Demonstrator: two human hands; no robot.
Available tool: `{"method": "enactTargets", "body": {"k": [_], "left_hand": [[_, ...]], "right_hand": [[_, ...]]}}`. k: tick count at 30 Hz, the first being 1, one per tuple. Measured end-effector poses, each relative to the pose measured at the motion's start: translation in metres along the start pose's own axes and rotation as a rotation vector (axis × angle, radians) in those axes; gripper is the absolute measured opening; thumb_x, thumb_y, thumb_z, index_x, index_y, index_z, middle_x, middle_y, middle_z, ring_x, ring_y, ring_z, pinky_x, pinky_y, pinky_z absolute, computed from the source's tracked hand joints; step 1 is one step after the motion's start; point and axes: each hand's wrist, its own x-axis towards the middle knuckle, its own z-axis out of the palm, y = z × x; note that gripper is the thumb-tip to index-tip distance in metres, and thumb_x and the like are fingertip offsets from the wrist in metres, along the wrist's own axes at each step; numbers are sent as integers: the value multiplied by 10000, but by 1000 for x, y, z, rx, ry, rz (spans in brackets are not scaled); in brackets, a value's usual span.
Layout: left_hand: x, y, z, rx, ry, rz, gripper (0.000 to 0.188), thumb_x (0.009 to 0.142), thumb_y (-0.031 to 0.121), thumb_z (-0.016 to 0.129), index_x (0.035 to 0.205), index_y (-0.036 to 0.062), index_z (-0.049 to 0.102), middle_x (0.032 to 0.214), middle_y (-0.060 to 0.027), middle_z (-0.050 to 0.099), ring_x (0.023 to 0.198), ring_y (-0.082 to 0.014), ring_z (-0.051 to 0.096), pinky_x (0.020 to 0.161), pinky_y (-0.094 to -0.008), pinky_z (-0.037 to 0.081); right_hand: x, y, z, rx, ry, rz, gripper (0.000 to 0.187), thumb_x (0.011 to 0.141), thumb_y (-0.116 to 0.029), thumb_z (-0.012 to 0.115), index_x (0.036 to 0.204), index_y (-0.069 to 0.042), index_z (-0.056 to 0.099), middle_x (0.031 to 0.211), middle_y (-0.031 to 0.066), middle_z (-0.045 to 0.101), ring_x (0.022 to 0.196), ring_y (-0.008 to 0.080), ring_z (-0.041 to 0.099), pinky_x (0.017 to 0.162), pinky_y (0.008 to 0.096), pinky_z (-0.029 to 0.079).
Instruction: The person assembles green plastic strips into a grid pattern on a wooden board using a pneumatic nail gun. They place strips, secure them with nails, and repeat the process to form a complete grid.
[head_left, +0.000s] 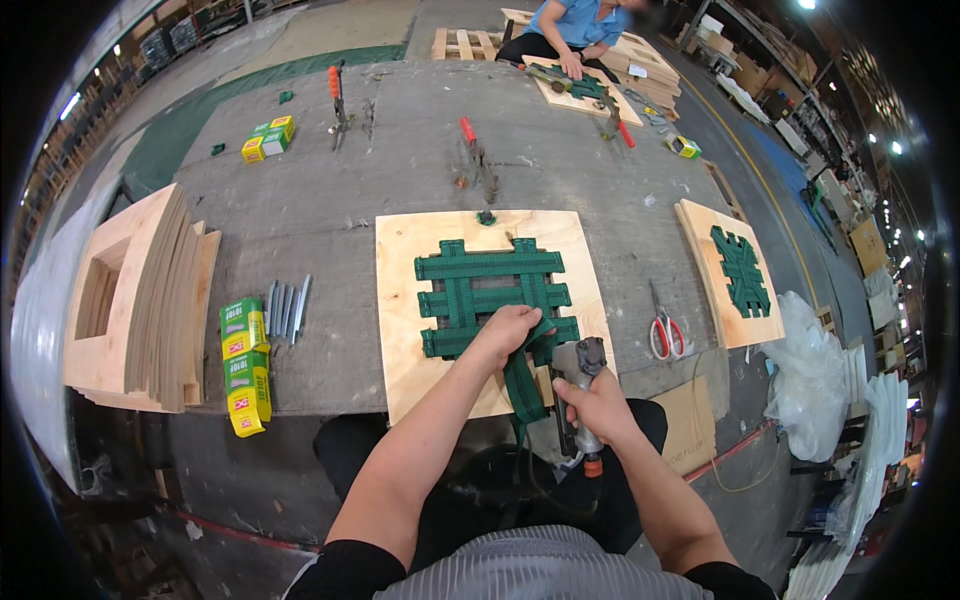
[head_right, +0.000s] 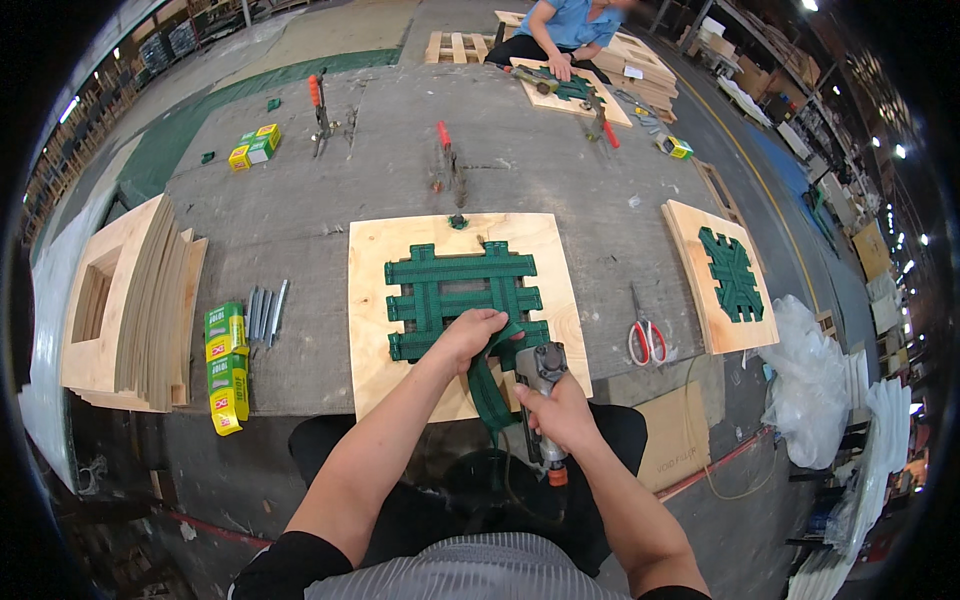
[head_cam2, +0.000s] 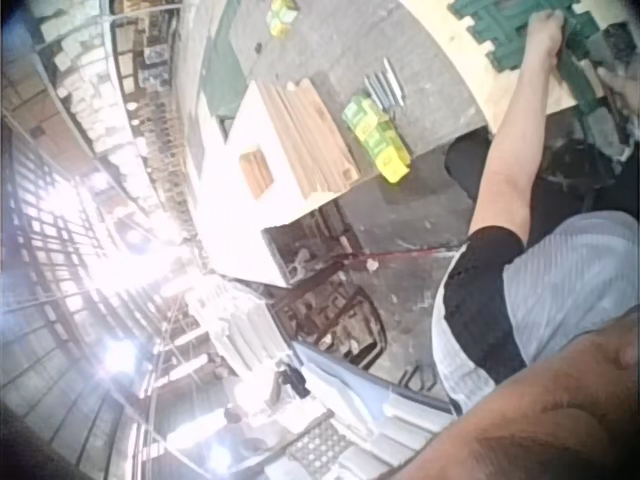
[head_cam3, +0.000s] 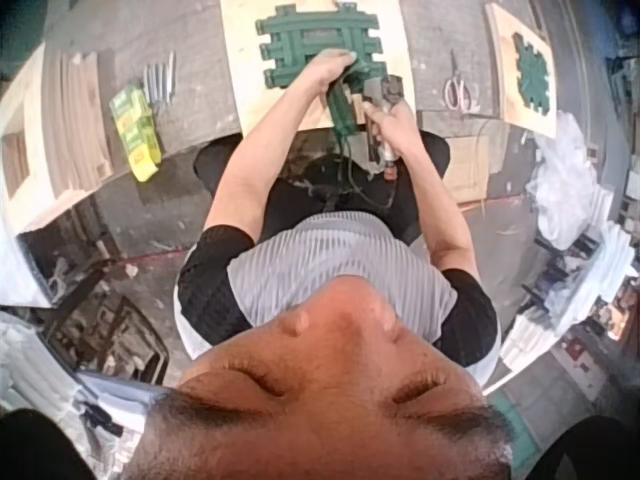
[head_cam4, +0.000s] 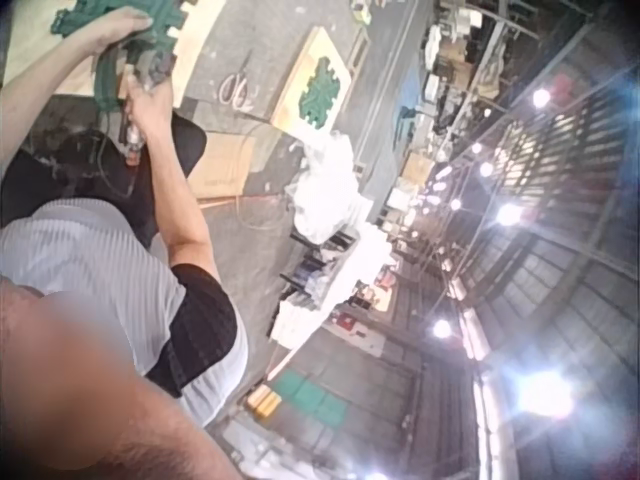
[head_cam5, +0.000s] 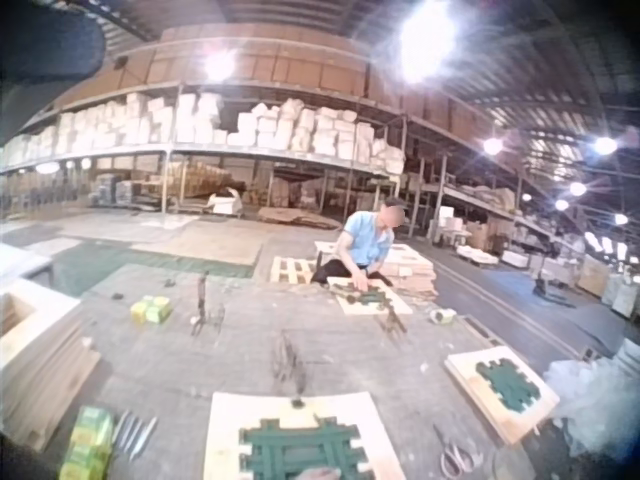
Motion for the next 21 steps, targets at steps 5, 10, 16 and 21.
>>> {"method": "enactTargets", "body": {"k": [5, 10, 16, 21], "left_hand": [[0, -3, -3, -7, 12, 20, 322, 1092, 255, 503, 1171, -10, 667, 1052, -67, 761, 881, -154, 688, 778, -355, 574], [6, -7, -7, -6, -23, 17, 327, 1092, 248, 504, 1208, -20, 651, 1086, -76, 767, 946, -157, 693, 884, -335, 564], [6, -8, -3, 13, 33, 23, 332, 1076, 266, 512, 1069, 11, 725, 998, -52, 764, 810, -170, 670, 739, -362, 550], [-18, -23, 15, 671, 243, 434, 319, 1008, 280, 581, 944, -20, 669, 864, -231, 706, 823, -358, 697, 780, -464, 537]], "right_hand": [[-2, -8, 2, -14, -23, 41, 205, 956, -149, 724, 1058, -9, 615, 720, -2, 591, 511, 84, 542, 453, 269, 435], [-7, -9, 17, -30, -26, 32, 191, 969, -122, 703, 1103, -15, 619, 764, -13, 596, 521, 75, 525, 467, 258, 435], [-6, 2, 7, 75, -32, 5, 240, 951, -166, 740, 1095, -18, 618, 782, 15, 619, 520, 106, 560, 461, 278, 462], [7, 16, -43, 372, 153, 65, 297, 936, -202, 768, 1139, -39, 624, 810, 32, 630, 531, 154, 593, 453, 312, 504]]}}
